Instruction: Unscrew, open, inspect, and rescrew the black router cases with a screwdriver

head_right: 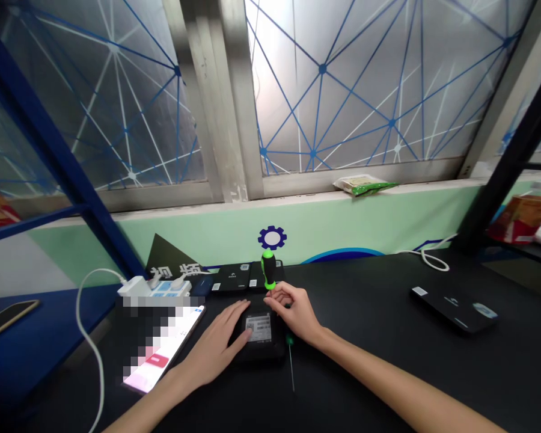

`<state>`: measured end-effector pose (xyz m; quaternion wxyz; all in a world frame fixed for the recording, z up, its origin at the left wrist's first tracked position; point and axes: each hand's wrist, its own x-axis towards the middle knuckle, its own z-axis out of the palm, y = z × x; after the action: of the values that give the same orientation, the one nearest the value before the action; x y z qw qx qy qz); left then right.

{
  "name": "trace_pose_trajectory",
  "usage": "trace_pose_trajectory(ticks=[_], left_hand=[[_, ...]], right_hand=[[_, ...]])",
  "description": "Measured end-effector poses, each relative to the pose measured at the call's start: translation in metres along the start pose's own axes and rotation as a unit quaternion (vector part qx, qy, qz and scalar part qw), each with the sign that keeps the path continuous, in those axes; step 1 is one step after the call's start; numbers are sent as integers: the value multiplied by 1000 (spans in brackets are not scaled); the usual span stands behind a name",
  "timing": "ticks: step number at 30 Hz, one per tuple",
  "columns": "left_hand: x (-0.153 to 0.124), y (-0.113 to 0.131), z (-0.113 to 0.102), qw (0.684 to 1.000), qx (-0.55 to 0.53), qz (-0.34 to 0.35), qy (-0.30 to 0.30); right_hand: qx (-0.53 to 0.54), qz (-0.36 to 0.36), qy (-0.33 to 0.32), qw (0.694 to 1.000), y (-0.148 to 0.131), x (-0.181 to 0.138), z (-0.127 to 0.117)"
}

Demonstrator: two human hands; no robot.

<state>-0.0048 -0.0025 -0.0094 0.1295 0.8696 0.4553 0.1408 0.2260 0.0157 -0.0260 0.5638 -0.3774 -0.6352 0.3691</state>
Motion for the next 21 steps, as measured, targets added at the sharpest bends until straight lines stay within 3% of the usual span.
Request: trace_pose_trajectory(ticks=[21], left_hand=[[1,2,-4,1000,6,-8,-6]], right_hand=[[37,23,-51,998,11,-3,-2]])
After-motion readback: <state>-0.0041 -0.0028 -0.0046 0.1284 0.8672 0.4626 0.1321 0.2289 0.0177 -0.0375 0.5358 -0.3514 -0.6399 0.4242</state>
